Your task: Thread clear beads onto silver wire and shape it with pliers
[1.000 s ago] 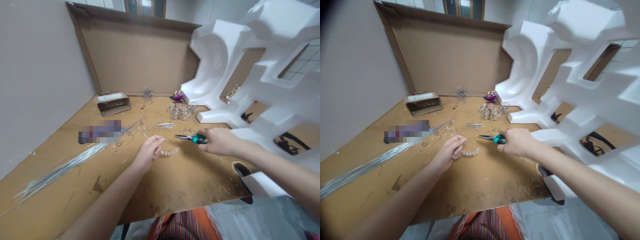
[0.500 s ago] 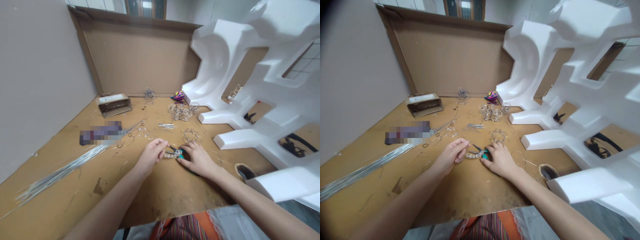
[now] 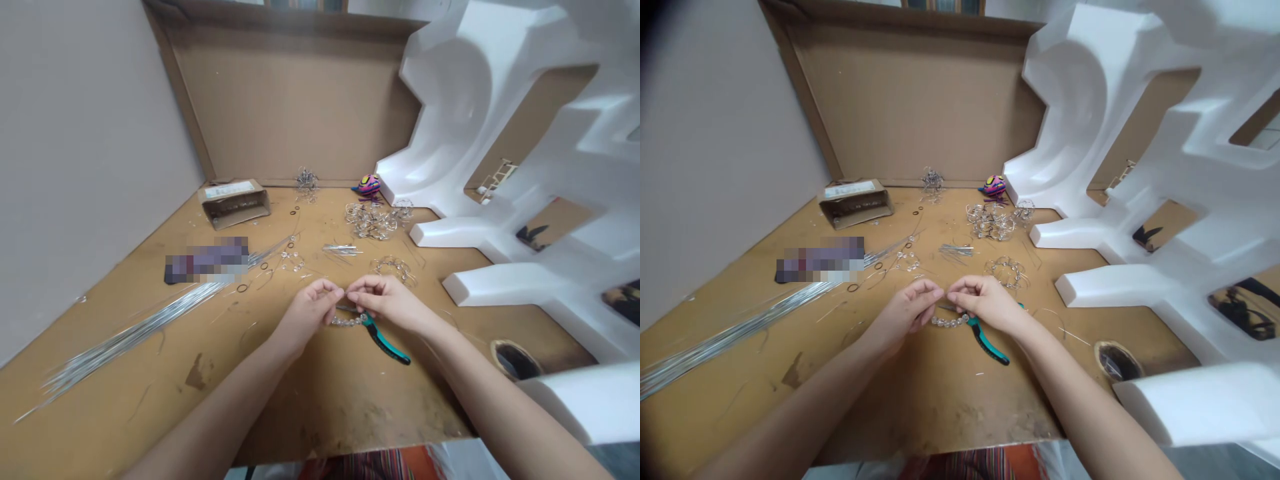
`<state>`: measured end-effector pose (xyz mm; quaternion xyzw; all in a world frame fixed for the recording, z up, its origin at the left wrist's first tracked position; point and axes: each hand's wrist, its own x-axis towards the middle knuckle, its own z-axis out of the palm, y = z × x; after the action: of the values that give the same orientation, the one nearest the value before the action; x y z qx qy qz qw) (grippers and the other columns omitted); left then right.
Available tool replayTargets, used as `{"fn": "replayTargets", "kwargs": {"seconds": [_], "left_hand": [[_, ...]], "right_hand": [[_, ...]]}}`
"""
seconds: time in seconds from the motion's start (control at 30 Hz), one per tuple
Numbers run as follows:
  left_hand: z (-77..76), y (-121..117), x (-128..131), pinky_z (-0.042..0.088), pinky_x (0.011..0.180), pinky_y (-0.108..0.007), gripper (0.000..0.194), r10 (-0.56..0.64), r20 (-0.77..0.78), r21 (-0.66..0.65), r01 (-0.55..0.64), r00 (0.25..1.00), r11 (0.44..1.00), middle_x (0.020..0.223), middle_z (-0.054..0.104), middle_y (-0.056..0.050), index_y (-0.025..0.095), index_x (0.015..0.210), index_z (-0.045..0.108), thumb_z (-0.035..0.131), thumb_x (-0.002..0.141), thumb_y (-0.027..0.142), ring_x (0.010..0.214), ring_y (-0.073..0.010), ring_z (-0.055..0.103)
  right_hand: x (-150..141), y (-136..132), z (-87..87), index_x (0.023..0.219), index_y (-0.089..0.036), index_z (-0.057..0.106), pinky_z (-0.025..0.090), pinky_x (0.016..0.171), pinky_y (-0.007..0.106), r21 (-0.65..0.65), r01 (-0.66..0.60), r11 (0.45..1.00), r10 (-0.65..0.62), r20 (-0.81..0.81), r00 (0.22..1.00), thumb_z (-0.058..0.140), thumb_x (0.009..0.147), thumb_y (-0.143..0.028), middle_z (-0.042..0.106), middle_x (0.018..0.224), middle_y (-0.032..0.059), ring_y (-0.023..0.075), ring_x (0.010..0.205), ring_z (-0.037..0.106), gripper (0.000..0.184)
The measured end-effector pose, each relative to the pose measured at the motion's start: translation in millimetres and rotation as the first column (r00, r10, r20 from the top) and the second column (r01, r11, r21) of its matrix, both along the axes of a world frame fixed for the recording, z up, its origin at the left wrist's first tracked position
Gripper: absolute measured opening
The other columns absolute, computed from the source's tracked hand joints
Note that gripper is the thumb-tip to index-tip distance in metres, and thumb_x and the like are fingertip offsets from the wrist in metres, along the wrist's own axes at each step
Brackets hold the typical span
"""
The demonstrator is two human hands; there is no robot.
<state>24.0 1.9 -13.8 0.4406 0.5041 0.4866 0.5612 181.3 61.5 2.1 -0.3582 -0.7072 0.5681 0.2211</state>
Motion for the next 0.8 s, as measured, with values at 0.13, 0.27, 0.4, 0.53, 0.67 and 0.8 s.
{"fn": "replayTargets", "kwargs": {"seconds": [0.13,0.27,0.4,0.53,0.67,0.8], "left_hand": [[-0.2,-2,0,0.019,0.042,-0.018,0.02,-0.007,0.017,0.0,0.007,1.0,1.0,0.042,0.041,0.009,0.017,0.071,0.052,0.059,0.074,0.036,0.039,-0.0043,0.029],[-1.8,-2,0,0.017,0.043,-0.019,0.02,-0.115,0.129,-0.02,0.119,0.985,0.993,0.042,0.037,0.008,0.016,0.069,0.054,0.06,0.074,0.034,0.04,-0.0045,0.027],[-1.1,-1,-1,0.019,0.044,-0.019,0.019,-0.074,0.118,-0.024,0.077,0.99,0.997,0.045,0.042,0.007,0.017,0.069,0.056,0.06,0.074,0.035,0.042,-0.005,0.028],[0.2,-1,-1,0.034,0.058,-0.02,0.02,0.032,0.058,0.056,-0.035,0.998,0.998,0.065,0.056,0.002,0.017,0.074,0.061,0.057,0.077,0.036,0.059,-0.0083,0.045],[-1.1,-1,2,0.039,0.076,-0.028,0.027,-0.081,0.132,0.081,0.07,0.988,0.994,0.08,0.063,-0.005,0.015,0.077,0.062,0.049,0.082,0.038,0.075,-0.0148,0.054],[-1.6,-3,5,0.041,0.071,-0.028,0.026,-0.117,0.242,0.096,0.096,0.963,0.991,0.061,0.059,-0.001,0.016,0.077,0.06,0.046,0.084,0.037,0.067,-0.0152,0.057]], "right_hand": [[7,1,-3.2,0.078,-0.014,0.058,0.03,0.047,0.019,-0.036,-0.07,0.997,0.068,-0.059,0.996,0.06,0.076,-0.033,0.05,0.055,-0.0053,0.0051,0.048,0.041,0.019],[14,1,-2.7,0.077,-0.014,0.059,0.026,0.045,0.019,-0.111,-0.151,0.982,0.14,-0.098,0.985,0.061,0.076,-0.033,0.052,0.055,-0.0051,0.0041,0.048,0.038,0.019],[15,1,-9.0,0.075,-0.013,0.059,0.019,0.04,0.018,-0.245,-0.14,0.959,0.084,-0.224,0.971,0.063,0.075,-0.032,0.053,0.055,-0.0045,0.0026,0.043,0.033,0.019],[10,1,-13.6,0.071,-0.013,0.058,0.014,0.036,0.017,-0.41,-0.126,0.903,-0.057,-0.406,0.912,0.064,0.074,-0.029,0.055,0.059,-0.0038,-0.0002,0.037,0.027,0.017],[7,-1,-11.9,0.068,-0.013,0.056,0.02,0.036,0.015,-0.507,-0.152,0.848,-0.153,-0.51,0.847,0.065,0.073,-0.028,0.056,0.061,-0.0034,0.0002,0.037,0.033,0.017],[7,-1,-13.4,0.067,-0.013,0.054,0.023,0.036,0.014,-0.568,-0.2,0.798,-0.136,-0.494,0.859,0.064,0.074,-0.031,0.052,0.053,-0.0041,0.0018,0.037,0.038,0.021]]}}
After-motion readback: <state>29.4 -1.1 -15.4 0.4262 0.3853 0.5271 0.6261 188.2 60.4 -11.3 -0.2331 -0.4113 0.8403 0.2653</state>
